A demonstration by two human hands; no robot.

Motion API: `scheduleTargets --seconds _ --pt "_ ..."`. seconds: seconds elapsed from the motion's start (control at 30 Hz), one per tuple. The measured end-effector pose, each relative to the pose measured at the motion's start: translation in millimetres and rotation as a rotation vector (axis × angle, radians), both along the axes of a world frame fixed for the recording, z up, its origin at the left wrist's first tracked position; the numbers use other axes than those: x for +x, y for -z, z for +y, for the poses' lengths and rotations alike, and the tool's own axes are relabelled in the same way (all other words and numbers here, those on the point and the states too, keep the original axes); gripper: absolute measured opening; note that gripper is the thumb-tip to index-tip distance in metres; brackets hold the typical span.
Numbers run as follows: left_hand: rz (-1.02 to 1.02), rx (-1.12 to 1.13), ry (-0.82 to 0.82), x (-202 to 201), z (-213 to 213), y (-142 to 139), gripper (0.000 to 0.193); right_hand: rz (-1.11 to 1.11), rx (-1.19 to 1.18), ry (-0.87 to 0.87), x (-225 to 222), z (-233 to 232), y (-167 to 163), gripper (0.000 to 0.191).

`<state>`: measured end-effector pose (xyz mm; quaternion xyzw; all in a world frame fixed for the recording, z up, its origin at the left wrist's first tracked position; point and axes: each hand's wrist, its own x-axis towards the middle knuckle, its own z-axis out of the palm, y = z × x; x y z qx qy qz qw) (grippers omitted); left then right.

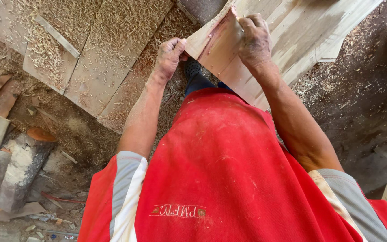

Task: The person works on a shaped wooden board laid on the workshop floor, spreading filler from a can along a crack in the board using a small wooden spreader. They reposition the board, press a small wood piece into the filled edge, and continue smoothing the seam by hand.

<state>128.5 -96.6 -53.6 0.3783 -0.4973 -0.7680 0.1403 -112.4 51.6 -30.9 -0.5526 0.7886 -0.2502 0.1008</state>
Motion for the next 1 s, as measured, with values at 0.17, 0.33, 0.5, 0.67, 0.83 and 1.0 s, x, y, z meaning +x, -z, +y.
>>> scheduleTargets --seconds 0.17,0.33,0.5,0.67,0.83,1.0 --pt "0.0 -0.002 0.006 1.3 -1.6 1.5 0.031 -0.134 0.035 -0.057 8.7 2.5 2.6 0.031" --pt "0.023 -0.001 0.012 2.0 -1.6 4.3 0.033 -0.412 0.089 0.122 3.8 8.2 -3.2 0.019" --pt "0.03 0.027 -0.001 2.4 -1.3 6.8 0.032 -0.85 0.155 0.388 6.8 -6.2 -0.9 0.01" --pt "0.003 -0.068 0.04 2.1 -4.7 5.5 0.034 -1.13 0.198 0.539 18.6 -17.1 -2.5 0.016" --pt "0.018 -0.027 0.03 1.2 -4.8 5.3 0.035 -1.17 0.138 0.49 33.1 -20.8 -7.3 0.015" --pt "0.037 0.005 0.024 1.1 -3.7 5.2 0.034 -1.12 0.271 0.37 28.4 -14.8 -23.2 0.016"
